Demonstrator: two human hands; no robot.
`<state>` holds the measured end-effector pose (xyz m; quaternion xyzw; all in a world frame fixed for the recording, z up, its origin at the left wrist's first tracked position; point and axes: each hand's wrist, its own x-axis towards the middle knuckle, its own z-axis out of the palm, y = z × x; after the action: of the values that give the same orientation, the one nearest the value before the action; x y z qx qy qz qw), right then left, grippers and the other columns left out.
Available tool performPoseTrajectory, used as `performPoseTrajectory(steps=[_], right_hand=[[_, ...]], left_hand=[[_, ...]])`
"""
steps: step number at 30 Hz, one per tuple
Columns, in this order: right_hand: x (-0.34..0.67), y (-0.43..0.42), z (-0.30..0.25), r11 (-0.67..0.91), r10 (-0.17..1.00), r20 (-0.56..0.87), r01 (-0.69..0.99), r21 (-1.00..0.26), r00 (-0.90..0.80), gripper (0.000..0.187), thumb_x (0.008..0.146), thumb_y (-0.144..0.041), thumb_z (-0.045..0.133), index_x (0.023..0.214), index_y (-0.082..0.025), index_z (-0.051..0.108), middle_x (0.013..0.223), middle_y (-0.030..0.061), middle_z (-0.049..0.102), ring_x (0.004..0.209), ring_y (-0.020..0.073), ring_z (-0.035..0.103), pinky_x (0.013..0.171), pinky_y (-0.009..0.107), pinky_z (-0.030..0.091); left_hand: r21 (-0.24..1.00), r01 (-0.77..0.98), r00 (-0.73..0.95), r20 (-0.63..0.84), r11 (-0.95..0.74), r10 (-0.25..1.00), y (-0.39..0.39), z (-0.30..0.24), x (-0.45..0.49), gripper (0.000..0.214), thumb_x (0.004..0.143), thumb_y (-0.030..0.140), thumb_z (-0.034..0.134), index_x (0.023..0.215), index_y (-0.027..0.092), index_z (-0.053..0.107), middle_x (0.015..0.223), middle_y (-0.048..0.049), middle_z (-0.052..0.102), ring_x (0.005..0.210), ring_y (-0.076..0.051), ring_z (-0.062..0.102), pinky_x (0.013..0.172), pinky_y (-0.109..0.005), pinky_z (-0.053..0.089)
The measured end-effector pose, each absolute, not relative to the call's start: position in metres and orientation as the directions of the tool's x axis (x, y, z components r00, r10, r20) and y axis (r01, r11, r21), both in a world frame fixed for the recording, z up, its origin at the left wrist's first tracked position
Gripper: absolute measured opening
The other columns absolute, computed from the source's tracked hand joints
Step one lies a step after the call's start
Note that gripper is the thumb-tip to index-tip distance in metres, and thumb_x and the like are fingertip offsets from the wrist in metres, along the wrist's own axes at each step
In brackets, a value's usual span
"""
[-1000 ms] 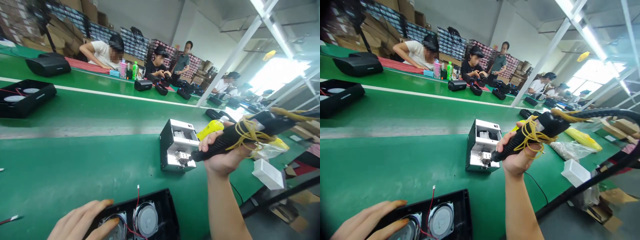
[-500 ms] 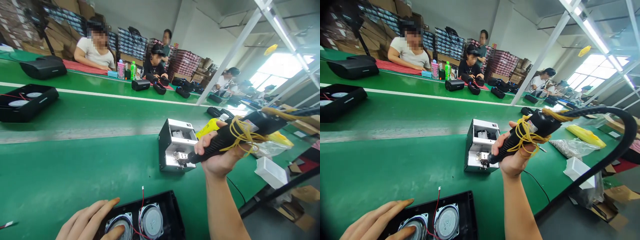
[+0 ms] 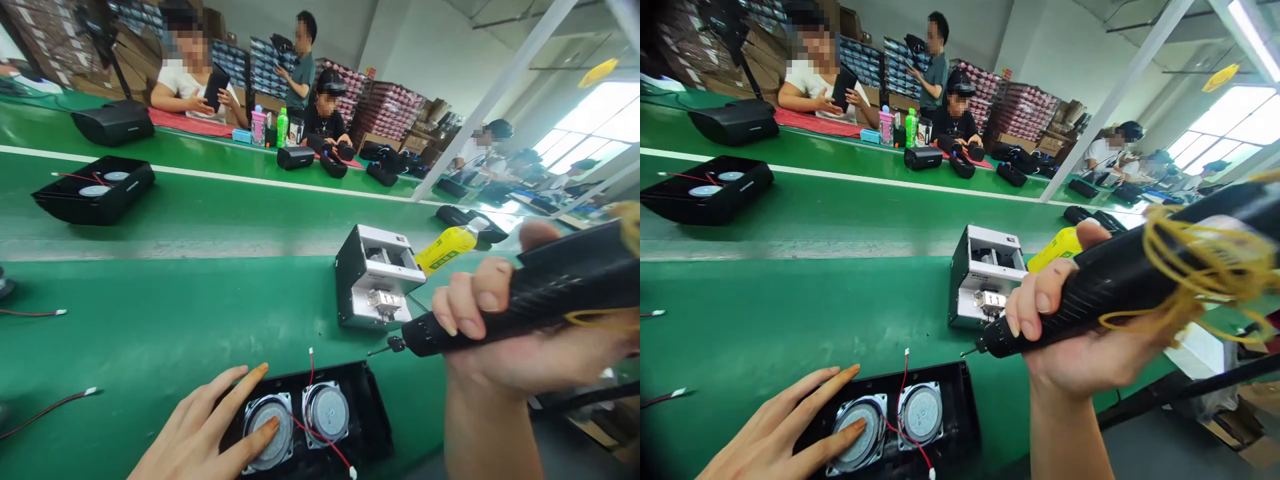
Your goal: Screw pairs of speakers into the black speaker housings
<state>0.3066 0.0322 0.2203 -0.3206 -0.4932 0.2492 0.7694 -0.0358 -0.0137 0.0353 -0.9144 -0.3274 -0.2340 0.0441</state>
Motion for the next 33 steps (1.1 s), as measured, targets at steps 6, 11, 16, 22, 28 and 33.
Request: performPoseTrajectory(steps=[6,11,16,22,28,33], right_hand=[[0.251,0.016,0.232,0.482,0.874,0.471,-0.361,-0.798,0.124,0.022,0.102,-0.050,0.076,0.118,-0.036,0.078,0.063,-0.0078,0.066,0.034,0.0126,0.050,0.033,0.027,0.046],[0.210,0.024,0.205,0.305,0.941,0.338,-0.453,-0.838,0.009,0.038,0.092,-0.066,0.081,0.120,-0.041,0.073,0.064,-0.0094,0.066,0.037,0.0161,0.051,0.035,0.028,0.045],[0.196,0.033,0.176,0.173,0.959,0.261,-0.494,-0.852,-0.114,0.045,0.083,-0.073,0.082,0.091,-0.032,0.065,0.062,-0.0067,0.062,0.041,0.0154,0.051,0.037,0.027,0.043],[0.195,0.040,0.157,0.164,0.942,0.282,-0.483,-0.860,-0.183,0.054,0.085,-0.081,0.074,0.108,-0.033,0.064,0.064,-0.0085,0.060,0.045,0.0141,0.054,0.040,0.026,0.043],[0.196,0.043,0.150,0.164,0.928,0.298,-0.473,-0.865,-0.223,0.065,0.078,-0.088,0.070,0.108,-0.031,0.061,0.065,-0.0114,0.057,0.045,0.0104,0.052,0.040,0.024,0.044],[0.195,0.044,0.142,0.157,0.915,0.297,-0.439,-0.885,-0.272,0.065,0.087,-0.089,0.060,0.120,-0.033,0.060,0.074,-0.0103,0.059,0.050,0.0100,0.054,0.041,0.022,0.046]], left_hand=[[0.226,0.577,0.708,0.340,-0.784,0.619,-0.021,0.063,-0.036,0.063,0.090,0.043,0.081,0.151,0.039,0.065,0.183,-0.0082,0.035,0.157,-0.040,0.050,0.113,-0.055,0.063],[0.163,0.560,0.746,0.329,-0.813,0.579,-0.018,0.073,-0.037,0.073,0.080,0.039,0.083,0.151,0.036,0.065,0.183,-0.0092,0.034,0.154,-0.041,0.053,0.111,-0.054,0.066],[0.132,0.582,0.736,0.334,-0.802,0.589,-0.020,0.078,-0.033,0.072,0.084,0.041,0.079,0.154,0.036,0.063,0.182,-0.0092,0.033,0.152,-0.042,0.053,0.109,-0.056,0.066],[0.130,0.584,0.739,0.323,-0.801,0.592,-0.021,0.085,-0.031,0.067,0.090,0.040,0.072,0.156,0.036,0.060,0.178,-0.0099,0.040,0.152,-0.040,0.052,0.109,-0.058,0.066],[0.169,0.576,0.735,0.322,-0.800,0.597,-0.021,0.087,-0.030,0.062,0.096,0.039,0.069,0.156,0.033,0.059,0.179,-0.0093,0.038,0.152,-0.040,0.049,0.107,-0.060,0.066],[0.182,0.592,0.732,0.285,-0.785,0.618,-0.022,0.086,-0.030,0.062,0.098,0.039,0.068,0.158,0.034,0.056,0.182,-0.0083,0.033,0.154,-0.040,0.047,0.109,-0.063,0.064]])
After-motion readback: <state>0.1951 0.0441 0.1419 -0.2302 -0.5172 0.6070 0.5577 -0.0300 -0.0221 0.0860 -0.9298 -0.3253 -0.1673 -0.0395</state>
